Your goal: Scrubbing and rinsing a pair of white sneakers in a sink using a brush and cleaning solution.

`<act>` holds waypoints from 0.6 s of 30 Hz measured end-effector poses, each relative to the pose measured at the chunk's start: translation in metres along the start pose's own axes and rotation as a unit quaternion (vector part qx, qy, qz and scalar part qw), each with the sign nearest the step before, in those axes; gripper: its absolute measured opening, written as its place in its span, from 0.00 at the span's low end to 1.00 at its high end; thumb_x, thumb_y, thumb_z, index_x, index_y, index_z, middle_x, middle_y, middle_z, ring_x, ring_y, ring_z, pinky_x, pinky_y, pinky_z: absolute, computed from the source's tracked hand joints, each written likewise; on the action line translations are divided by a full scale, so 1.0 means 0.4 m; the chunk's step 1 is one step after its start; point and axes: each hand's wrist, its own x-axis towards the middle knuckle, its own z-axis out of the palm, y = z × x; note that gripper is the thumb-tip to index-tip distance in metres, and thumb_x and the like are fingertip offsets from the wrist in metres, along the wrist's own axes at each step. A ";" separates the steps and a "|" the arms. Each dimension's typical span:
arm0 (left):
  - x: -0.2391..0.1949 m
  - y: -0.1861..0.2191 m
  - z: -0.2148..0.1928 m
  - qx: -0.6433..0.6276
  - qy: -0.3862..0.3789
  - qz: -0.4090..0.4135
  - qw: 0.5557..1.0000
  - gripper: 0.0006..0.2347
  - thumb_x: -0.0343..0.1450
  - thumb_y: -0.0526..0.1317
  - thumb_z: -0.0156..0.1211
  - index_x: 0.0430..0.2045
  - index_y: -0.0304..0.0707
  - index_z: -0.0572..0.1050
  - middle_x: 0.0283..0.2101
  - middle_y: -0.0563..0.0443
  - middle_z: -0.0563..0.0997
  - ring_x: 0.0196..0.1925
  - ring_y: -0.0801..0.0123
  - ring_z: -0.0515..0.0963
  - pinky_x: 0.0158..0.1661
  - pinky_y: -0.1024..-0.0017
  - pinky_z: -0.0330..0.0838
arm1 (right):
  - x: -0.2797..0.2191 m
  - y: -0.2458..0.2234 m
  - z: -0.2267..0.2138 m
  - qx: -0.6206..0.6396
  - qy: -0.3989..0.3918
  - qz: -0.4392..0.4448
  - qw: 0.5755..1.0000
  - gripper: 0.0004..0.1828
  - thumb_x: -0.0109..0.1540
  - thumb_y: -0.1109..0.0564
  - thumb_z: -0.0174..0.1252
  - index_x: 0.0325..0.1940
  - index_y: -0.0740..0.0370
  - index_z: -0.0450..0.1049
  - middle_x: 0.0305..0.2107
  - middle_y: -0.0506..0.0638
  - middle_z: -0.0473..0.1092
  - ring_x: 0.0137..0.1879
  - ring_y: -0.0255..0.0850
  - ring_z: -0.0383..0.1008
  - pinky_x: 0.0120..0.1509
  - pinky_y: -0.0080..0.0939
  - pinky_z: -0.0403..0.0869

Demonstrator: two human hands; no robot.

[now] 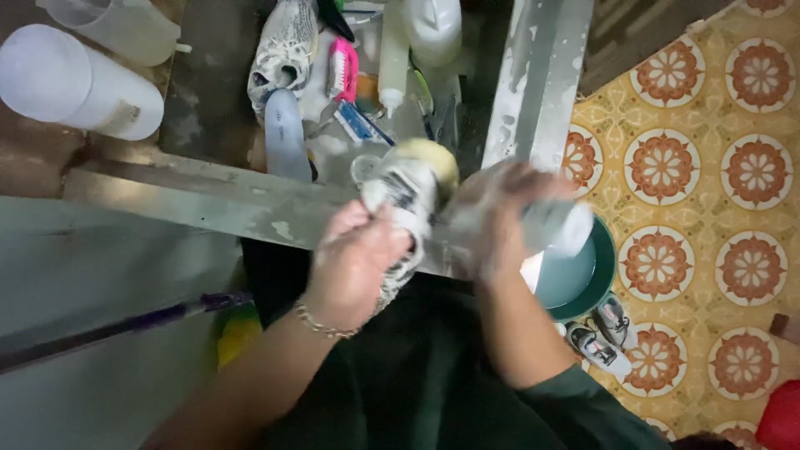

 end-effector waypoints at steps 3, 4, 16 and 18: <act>0.033 0.056 -0.105 -0.004 0.089 0.070 0.994 0.04 0.79 0.30 0.77 0.43 0.31 0.85 0.29 0.46 0.83 0.31 0.67 0.86 0.41 0.71 0.82 | 0.167 -0.031 0.040 -0.494 -0.024 -0.295 0.817 0.17 0.69 0.57 0.84 0.53 0.67 0.83 0.48 0.60 0.83 0.52 0.54 0.81 0.66 0.65 0.78; 0.016 0.123 -0.085 -0.007 0.086 0.073 0.994 0.04 0.79 0.30 0.77 0.43 0.31 0.85 0.29 0.46 0.83 0.31 0.67 0.86 0.41 0.71 0.82 | 0.218 -0.033 0.043 -0.497 -0.025 -0.290 0.818 0.17 0.69 0.57 0.84 0.53 0.67 0.83 0.48 0.60 0.83 0.52 0.54 0.81 0.66 0.65 0.78; -0.024 0.270 -0.264 0.812 0.029 0.089 0.576 0.27 0.78 0.66 0.74 0.62 0.47 0.88 0.55 0.46 0.93 0.59 0.52 0.92 0.57 0.49 0.89 | 0.580 -0.381 -0.183 -0.956 0.236 -0.167 -0.054 0.11 0.61 0.53 0.82 0.43 0.50 0.85 0.35 0.48 0.85 0.36 0.41 0.87 0.41 0.49 0.82; 0.003 0.251 -0.329 0.772 -0.097 0.214 0.590 0.08 0.71 0.43 0.77 0.39 0.40 0.88 0.40 0.43 0.94 0.56 0.43 0.92 0.81 0.41 0.75 | 0.635 -0.495 -0.193 -0.946 0.227 0.015 -0.232 0.19 0.61 0.50 0.82 0.54 0.54 0.87 0.44 0.53 0.87 0.47 0.48 0.89 0.52 0.54 0.81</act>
